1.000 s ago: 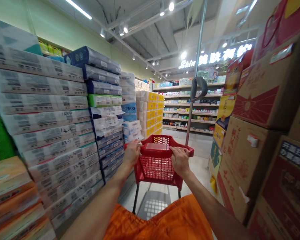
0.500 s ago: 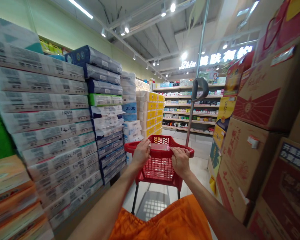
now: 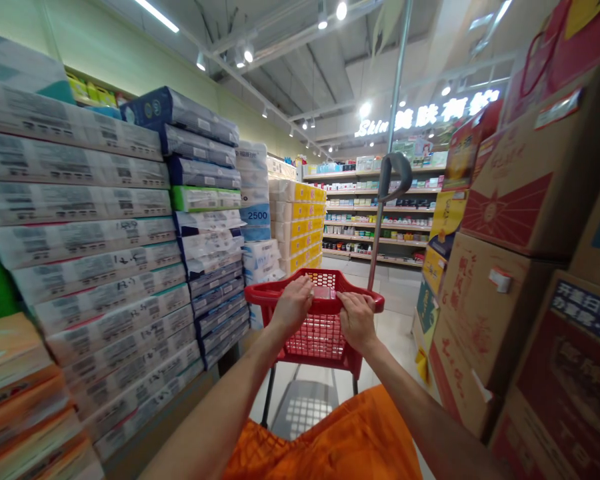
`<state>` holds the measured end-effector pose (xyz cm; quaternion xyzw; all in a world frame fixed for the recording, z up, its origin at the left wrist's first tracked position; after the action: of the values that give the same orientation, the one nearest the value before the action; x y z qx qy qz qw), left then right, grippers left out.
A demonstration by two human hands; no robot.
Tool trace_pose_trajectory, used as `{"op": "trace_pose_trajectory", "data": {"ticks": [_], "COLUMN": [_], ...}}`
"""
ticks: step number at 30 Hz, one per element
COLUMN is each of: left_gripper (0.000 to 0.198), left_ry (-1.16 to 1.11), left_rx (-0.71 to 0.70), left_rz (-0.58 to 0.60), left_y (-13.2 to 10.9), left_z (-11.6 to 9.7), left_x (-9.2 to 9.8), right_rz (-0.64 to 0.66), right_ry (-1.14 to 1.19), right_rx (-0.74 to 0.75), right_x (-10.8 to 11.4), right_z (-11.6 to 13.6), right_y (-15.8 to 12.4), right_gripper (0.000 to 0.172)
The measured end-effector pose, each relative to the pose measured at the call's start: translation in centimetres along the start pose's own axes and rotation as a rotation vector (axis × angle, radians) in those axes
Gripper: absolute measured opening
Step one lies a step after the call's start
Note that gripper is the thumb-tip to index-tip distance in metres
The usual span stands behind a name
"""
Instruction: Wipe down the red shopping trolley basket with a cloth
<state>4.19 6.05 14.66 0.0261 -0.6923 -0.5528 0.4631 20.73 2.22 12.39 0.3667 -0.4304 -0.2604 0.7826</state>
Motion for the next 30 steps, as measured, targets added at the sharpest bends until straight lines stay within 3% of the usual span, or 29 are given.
{"op": "trace_pose_trajectory", "data": {"ticks": [2, 6, 8, 10, 13, 15, 17, 20, 22, 25, 27, 30], "left_gripper": [0.030, 0.029, 0.029, 0.029, 0.031, 0.039, 0.055, 0.082, 0.086, 0.080, 0.074, 0.061], "left_ry": [-0.001, 0.074, 0.077, 0.038, -0.071, -0.128, -0.165, -0.180, -0.130, 0.000, 0.078, 0.151], "left_rx": [-0.002, 0.249, 0.284, 0.195, -0.029, -0.029, 0.050, 0.108, 0.143, 0.214, 0.225, 0.235], "left_rz": [0.033, 0.009, -0.001, 0.015, 0.076, 0.107, 0.138, 0.254, 0.351, 0.470, 0.487, 0.435], "left_y": [-0.1, -1.4, -1.4, -0.5, 1.5, 2.4, 2.9, 2.6, 1.7, 0.0, -0.9, -1.6], "left_z": [0.3, 3.8, 3.8, 1.8, -2.8, -4.8, -5.4, -4.4, -3.0, -0.4, 0.8, 1.6], "left_x": [0.2, 1.8, 1.8, 0.8, -1.3, -2.1, -2.3, -1.5, -0.7, 0.4, 0.8, 1.0], "right_rz": [-0.001, -0.008, -0.006, -0.001, 0.011, 0.017, 0.014, 0.002, 0.050, 0.180, 0.199, 0.132], "right_ry": [0.001, 0.020, 0.024, 0.023, 0.022, 0.037, 0.079, 0.112, 0.065, -0.016, -0.031, -0.016], "right_rx": [0.011, 0.009, -0.003, -0.008, 0.000, -0.011, -0.057, -0.076, 0.000, 0.119, 0.152, 0.166], "right_x": [0.2, 0.4, 0.3, 0.2, 0.1, 0.4, 0.8, 1.3, 0.9, -0.8, -1.7, -1.4], "right_z": [-0.1, -0.2, -0.1, -0.1, -0.3, -0.4, -0.4, 0.7, 2.4, 5.0, 5.7, 4.0], "right_y": [0.0, 0.0, 0.0, -0.1, -0.2, 0.0, 0.4, 1.5, 2.1, 2.3, 2.1, 1.6], "right_gripper": [0.035, 0.036, 0.035, 0.035, 0.035, 0.035, 0.037, 0.043, 0.044, 0.033, 0.027, 0.024]}}
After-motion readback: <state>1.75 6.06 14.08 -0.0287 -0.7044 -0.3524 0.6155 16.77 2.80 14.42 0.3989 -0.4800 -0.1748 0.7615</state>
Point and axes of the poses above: each hand's wrist, its own y-axis towards the middle knuckle, its own x-axis out of the back of the hand, z = x × y, the point moved 3 cm from there along y, towards the middle knuckle, and after that the axes turned 11 degrees about -x, right-handed, at the moved point
